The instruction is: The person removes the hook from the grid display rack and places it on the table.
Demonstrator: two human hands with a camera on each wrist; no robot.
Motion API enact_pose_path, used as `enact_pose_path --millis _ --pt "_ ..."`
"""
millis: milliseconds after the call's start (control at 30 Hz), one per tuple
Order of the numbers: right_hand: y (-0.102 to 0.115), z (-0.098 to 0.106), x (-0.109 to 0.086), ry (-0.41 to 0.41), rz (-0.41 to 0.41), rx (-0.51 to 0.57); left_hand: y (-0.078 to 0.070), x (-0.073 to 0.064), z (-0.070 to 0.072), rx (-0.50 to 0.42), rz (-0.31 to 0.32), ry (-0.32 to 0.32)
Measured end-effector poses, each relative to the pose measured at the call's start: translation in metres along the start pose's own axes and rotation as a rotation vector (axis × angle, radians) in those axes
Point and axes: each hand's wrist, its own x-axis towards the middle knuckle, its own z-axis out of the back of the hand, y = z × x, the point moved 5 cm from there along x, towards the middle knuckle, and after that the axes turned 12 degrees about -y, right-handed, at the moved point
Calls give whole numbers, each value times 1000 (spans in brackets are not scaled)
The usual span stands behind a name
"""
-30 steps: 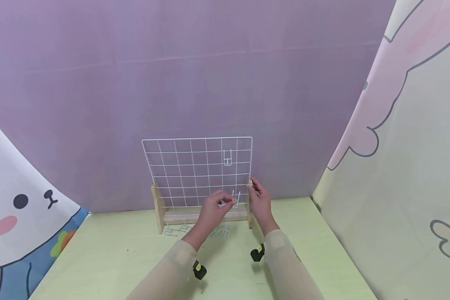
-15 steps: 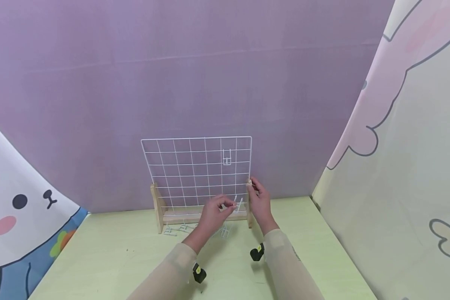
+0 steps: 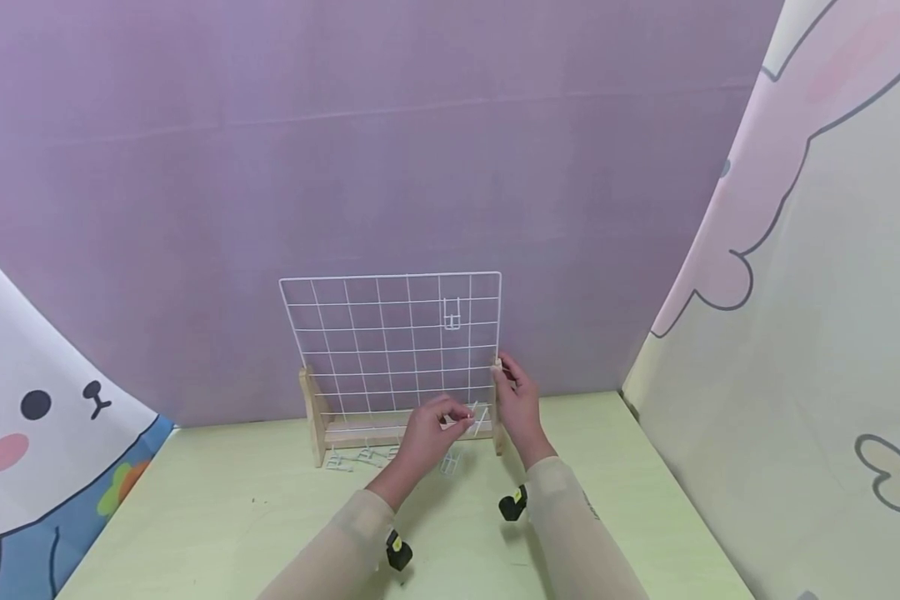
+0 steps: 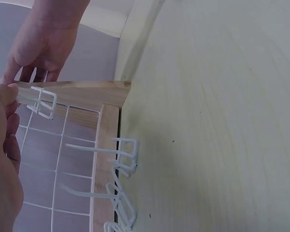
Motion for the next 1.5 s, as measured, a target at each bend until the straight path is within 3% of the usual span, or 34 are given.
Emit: enact_pose_path --millis 433,867,1500 --pt "1 -1 1 -11 23 33 7 -4 -6 36 58 64" --pt "0 -1 1 -9 31 32 13 -7 -11 32 35 80" --pt "-2 -1 2 -14 7 15 25 -14 -18 27 68 119"
